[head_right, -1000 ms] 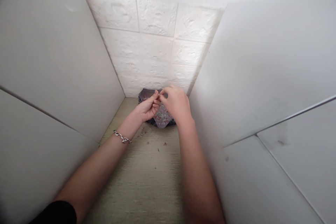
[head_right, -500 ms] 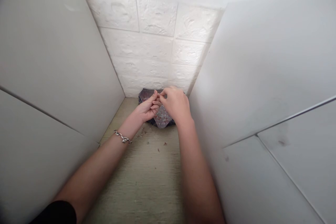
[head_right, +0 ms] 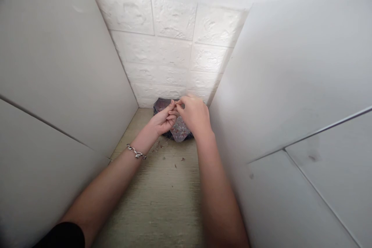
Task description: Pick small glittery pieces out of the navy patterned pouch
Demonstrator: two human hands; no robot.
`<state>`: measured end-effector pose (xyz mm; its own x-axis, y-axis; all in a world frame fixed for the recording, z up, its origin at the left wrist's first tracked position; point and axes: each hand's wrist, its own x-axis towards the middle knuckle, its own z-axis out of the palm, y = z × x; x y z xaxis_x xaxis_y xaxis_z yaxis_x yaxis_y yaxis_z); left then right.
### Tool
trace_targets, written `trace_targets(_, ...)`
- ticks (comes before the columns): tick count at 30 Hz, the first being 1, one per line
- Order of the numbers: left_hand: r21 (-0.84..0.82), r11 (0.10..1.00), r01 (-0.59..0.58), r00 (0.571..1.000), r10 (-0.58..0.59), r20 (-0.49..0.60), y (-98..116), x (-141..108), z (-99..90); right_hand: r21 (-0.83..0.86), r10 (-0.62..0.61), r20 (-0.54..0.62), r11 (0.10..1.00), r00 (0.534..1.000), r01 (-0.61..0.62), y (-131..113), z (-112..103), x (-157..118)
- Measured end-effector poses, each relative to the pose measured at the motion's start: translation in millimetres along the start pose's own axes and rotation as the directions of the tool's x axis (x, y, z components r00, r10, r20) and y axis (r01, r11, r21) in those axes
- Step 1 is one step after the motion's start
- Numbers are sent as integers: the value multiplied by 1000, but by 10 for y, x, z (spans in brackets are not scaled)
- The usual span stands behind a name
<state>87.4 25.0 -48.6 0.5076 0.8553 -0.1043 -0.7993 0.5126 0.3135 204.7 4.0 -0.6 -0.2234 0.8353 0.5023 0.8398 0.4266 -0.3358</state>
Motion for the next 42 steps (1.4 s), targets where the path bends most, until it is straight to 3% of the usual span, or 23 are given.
trace_targets(13,-39,999,2,998,-4,-59,-6,-20,52,-14,-8,6,1000,1000,8,-4,0,-4)
trace_targets(42,36,999,-25,1000,24,18,-12,-8,33,-49,6,13,999,1000,-5,-6,3,-9)
